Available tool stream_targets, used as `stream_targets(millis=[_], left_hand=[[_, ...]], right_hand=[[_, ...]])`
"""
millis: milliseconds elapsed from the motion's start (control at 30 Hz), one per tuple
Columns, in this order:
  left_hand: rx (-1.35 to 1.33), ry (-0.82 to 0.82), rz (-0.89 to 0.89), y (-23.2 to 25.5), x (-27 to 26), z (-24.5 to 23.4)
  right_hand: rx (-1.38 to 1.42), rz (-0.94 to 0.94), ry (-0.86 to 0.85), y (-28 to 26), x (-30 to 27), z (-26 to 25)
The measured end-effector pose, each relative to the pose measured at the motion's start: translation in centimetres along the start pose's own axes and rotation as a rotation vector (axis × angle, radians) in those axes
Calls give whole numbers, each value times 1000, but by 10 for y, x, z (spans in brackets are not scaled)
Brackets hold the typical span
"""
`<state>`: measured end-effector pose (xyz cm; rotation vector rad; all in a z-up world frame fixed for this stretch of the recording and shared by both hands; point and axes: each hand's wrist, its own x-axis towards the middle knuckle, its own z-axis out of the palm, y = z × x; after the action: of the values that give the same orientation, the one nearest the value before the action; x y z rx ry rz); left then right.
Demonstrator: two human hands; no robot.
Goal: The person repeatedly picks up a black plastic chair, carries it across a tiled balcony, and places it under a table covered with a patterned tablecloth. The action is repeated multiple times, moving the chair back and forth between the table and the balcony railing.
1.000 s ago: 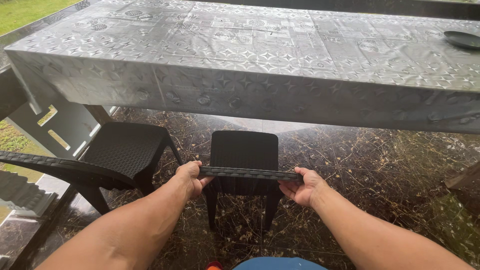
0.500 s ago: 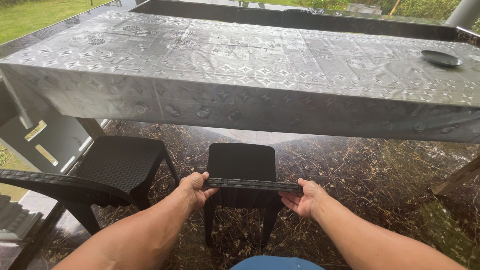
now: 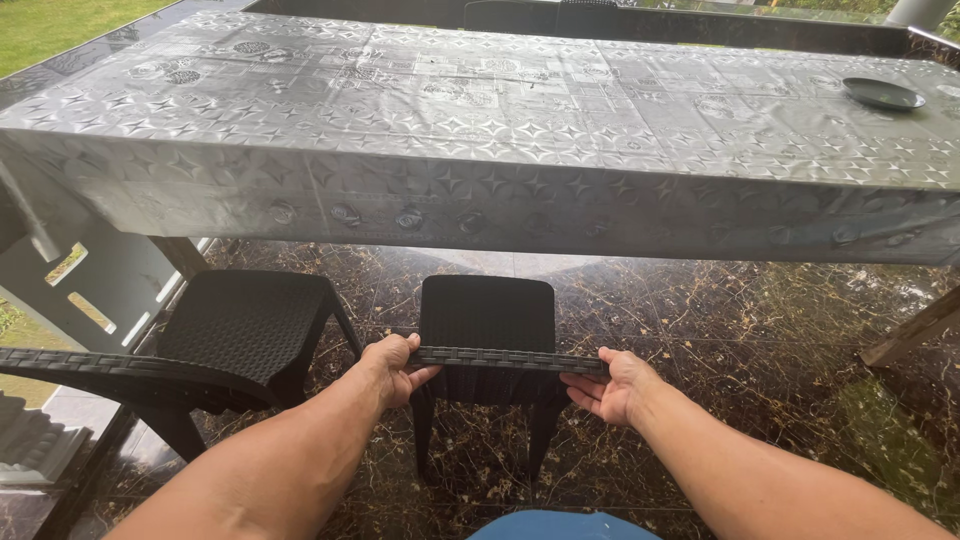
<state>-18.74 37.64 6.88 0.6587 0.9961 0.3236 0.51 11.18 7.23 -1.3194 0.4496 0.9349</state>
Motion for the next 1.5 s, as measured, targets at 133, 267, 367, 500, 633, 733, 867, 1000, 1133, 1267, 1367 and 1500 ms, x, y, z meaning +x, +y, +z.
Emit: stream_targets(millis=[133, 267, 367, 500, 633, 733, 867, 1000, 1133, 1267, 1367, 1500], left_hand=[[304, -7, -9, -3, -13, -6], [495, 3, -15, -2, -15, -6], [551, 22, -22, -4, -17, -7], [566, -11, -14, 0, -19, -4], [691, 48, -1, 0, -14, -8], [861, 120, 46, -1, -5, -13], [1080, 154, 221, 0, 0, -9], [1349, 209, 347, 7, -17, 6], [1557, 131, 499, 10, -35, 40], [1684, -34, 721, 11, -42, 80], [1742, -141, 841, 6, -44, 117], [1783, -260, 953, -2, -53, 169]], right_hand=[[-95, -44, -2, 2, -7, -3], [-141, -43, 3, 2, -5, -5], [-164, -45, 8, 4, -4, -8], [-184, -49, 27, 0, -3, -4], [-204, -52, 31, 1, -1, -6], [-230, -58, 43, 2, 0, -9], [-293, -64, 65, -2, -1, -12], [-455, -82, 92, -13, -6, -15], [-789, -166, 176, -21, -15, -19], [-1258, -550, 366, -37, -31, -27], [-1361, -756, 465, -50, -42, -38], [-1421, -763, 602, -62, -55, -62]])
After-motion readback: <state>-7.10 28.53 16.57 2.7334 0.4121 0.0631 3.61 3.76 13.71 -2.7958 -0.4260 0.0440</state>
